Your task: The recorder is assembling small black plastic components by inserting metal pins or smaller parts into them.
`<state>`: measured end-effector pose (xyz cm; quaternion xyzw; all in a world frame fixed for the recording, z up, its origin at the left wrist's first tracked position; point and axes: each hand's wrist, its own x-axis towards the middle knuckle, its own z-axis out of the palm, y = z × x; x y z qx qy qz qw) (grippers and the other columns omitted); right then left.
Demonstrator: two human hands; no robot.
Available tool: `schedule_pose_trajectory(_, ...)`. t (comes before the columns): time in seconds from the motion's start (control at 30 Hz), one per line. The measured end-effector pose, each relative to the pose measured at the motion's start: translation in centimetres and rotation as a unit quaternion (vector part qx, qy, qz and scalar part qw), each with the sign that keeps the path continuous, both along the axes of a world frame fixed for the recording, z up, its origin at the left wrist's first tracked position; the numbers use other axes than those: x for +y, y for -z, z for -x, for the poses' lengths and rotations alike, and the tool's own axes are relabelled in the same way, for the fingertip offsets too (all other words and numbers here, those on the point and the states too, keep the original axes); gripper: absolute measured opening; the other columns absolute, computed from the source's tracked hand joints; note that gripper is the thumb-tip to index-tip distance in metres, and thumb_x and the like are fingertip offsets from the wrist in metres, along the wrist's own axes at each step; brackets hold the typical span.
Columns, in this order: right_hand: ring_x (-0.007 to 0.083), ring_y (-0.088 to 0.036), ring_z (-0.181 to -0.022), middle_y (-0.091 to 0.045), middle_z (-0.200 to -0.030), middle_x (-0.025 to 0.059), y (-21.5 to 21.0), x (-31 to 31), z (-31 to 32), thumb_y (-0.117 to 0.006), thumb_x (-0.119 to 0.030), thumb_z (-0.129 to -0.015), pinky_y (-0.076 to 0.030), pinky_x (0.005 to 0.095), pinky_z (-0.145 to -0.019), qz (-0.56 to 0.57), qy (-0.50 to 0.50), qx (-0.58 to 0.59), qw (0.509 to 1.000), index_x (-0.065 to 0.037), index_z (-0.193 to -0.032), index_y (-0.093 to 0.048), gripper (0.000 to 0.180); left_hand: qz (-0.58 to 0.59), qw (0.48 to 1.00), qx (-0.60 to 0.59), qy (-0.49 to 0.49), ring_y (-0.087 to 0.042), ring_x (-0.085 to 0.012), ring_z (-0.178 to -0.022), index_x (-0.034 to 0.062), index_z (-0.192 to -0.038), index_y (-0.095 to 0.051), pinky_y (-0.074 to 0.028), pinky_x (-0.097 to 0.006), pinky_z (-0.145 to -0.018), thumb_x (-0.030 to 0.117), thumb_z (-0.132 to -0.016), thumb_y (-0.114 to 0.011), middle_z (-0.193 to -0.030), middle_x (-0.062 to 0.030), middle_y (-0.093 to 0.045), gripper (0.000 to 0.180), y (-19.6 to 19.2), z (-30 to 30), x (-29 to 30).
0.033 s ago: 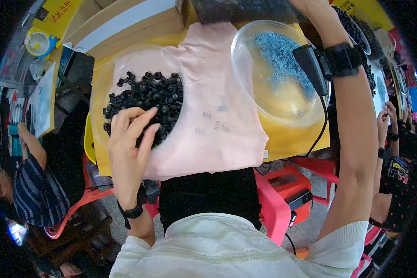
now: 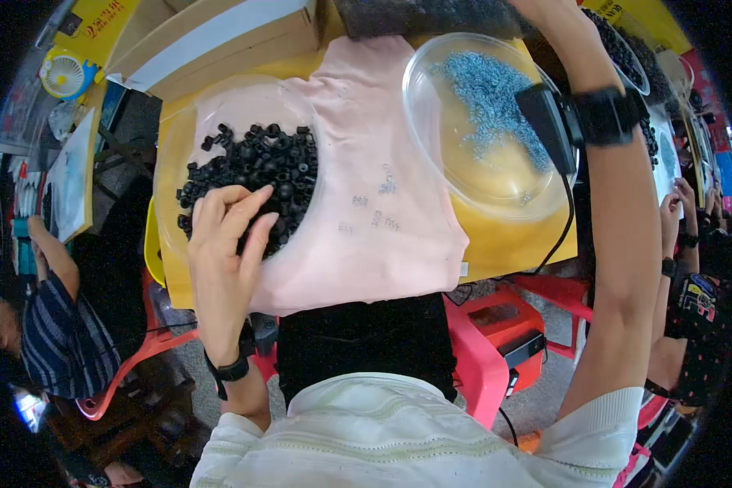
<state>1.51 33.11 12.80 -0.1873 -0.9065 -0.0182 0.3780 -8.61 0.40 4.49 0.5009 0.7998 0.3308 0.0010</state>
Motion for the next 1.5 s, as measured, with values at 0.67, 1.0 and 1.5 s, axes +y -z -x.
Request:
schedule_pose_trajectory(0.67, 0.0264, -0.059, -0.092, -0.056, -0.091, 0.0086, 11.3, -20.4, -6.3, -0.067, -0.007, -0.071, -0.053, 0.0345, -0.072, 0.172, -0.103, -0.189, 0.961, -0.005, -0.088, -0.059, 0.019, -0.224, 0.873, -0.434, -0.018, -0.065, -0.0162, -0.096, -0.0029, -0.109, -0.061, -0.052, -0.027, -0.083, -0.007, -0.088, -0.063, -0.110, -0.0127, -0.065, 0.021, 1.3, -3.2, -3.3)
schedule_pose_trajectory(1.0, 0.0267, -0.064, -0.081, -0.060, -0.088, 0.0105, 10.6, -20.9, -7.9, -0.066, 0.001, -0.078, -0.053, 0.0330, -0.067, 0.292, -0.116, -0.075, 0.946, -0.004, -0.094, -0.062, 0.018, -0.280, 0.570, -0.764, 0.111, -0.068, -0.0264, -0.098, -0.0008, -0.113, -0.054, -0.054, -0.033, -0.086, 0.006, -0.095, -0.057, -0.109, -0.0208, -0.065, 0.020, 2.3, -7.3, -5.3)
schedule_pose_trajectory(1.5, 0.0081, -0.064, -0.075, -0.068, -0.092, 0.0067, 6.4, -22.5, -12.7, -0.074, 0.000, -0.083, -0.049, 0.0194, -0.059, 0.587, -0.247, 0.081, 0.767, -0.002, -0.102, -0.072, 0.019, -0.208, 0.687, -0.687, 0.113, -0.066, -0.0152, -0.088, -0.0048, -0.114, -0.060, -0.055, -0.028, -0.081, 0.000, -0.090, -0.065, -0.101, -0.0095, -0.066, 0.024, 1.8, -9.8, -4.8)
